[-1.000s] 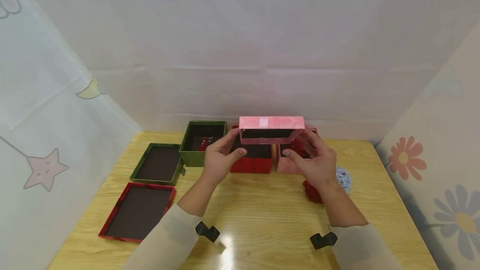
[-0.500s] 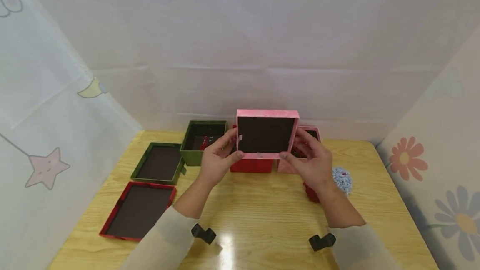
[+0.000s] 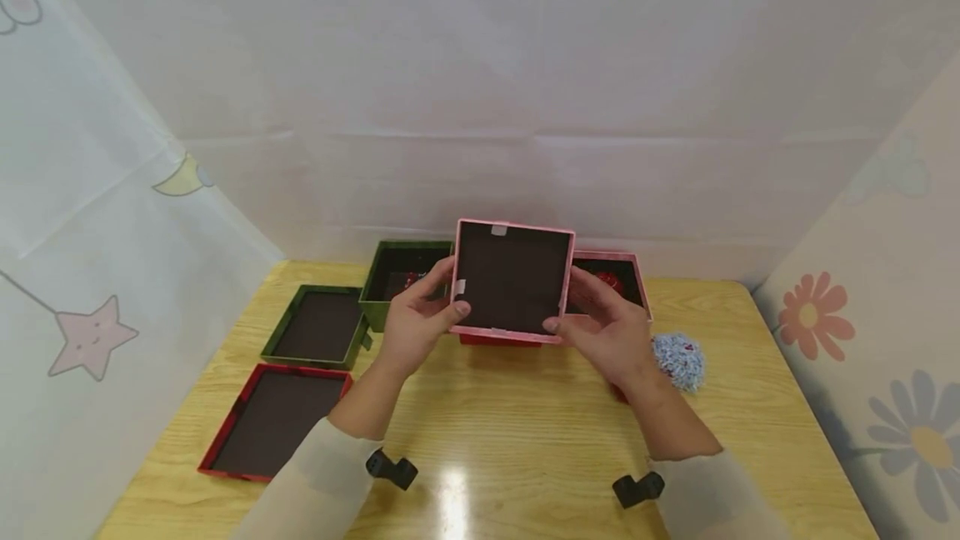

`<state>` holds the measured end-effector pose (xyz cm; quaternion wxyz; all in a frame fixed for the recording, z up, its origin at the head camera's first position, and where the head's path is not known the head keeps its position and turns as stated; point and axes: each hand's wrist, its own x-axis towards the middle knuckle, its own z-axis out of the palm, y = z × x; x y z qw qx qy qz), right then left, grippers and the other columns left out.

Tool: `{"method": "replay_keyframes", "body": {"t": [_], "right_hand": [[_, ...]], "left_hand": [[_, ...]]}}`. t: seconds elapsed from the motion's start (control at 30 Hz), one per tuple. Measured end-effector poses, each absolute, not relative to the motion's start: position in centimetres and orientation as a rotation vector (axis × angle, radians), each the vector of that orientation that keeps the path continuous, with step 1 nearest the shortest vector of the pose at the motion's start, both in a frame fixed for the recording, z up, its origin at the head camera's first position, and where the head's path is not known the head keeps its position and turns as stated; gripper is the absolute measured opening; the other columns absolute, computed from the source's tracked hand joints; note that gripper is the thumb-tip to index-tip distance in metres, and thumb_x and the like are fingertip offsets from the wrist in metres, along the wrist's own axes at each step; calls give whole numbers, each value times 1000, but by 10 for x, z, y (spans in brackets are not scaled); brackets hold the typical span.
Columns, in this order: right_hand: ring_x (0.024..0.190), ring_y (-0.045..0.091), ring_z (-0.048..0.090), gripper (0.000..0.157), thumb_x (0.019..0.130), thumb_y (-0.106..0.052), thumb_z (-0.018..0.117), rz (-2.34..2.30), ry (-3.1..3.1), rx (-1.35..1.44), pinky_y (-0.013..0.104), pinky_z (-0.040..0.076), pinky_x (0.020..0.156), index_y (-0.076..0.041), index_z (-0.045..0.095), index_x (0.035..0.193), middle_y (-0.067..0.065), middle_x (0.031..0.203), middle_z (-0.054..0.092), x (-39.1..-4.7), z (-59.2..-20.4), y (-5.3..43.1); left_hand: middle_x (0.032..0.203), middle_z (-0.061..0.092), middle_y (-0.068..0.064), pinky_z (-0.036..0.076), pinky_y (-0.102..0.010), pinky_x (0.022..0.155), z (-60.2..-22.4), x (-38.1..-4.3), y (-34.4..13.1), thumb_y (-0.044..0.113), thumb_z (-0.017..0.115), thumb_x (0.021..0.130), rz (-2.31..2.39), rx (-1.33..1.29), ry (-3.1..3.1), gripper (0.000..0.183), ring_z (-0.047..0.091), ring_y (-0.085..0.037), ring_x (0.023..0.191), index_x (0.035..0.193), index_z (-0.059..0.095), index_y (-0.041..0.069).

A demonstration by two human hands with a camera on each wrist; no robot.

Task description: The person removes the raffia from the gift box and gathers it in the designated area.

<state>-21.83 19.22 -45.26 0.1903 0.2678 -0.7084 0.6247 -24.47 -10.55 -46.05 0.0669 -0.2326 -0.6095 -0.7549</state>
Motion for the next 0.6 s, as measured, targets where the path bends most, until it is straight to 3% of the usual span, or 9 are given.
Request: {"method": "replay_keyframes", "body": {"t": [0.17, 0.33, 0.43, 0.6], "right_hand": [[110, 29, 72, 79, 76, 21, 81, 1851, -2042, 717, 38, 58, 92, 5, 53, 148, 36, 125, 63, -215, -455, 189], [113, 30, 70, 87, 76, 20, 82, 1906, -2074, 795, 35, 56, 96, 5, 45, 153, 35, 126, 58, -214, -458, 184], [115, 29, 70, 91, 74, 21, 83, 1887, -2081, 837, 33, 55, 99, 5, 43, 154, 35, 126, 58, -213, -460, 182], [119, 18, 67, 101, 68, 15, 91, 1705, -2167, 802, 25, 51, 103, -5, 47, 156, 23, 129, 65, -211, -462, 178]], "left_hand": [[154, 49, -14, 60, -36, 90, -461, -243, -118, 28, 90, 83, -2394, -723, -1846, 83, 62, -41, 124, 154, 51, 6], [167, 35, -5, 58, -37, 94, -459, -240, -132, 26, 91, 80, -2445, -806, -1868, 94, 54, -45, 134, 158, 43, 7], [169, 32, -3, 55, -34, 100, -458, -237, -140, 29, 93, 76, -2382, -833, -1943, 101, 47, -39, 143, 160, 41, 12], [170, 29, 0, 44, -34, 113, -460, -232, -151, 25, 97, 72, -2287, -887, -2043, 108, 26, -22, 156, 162, 38, 15]]}}
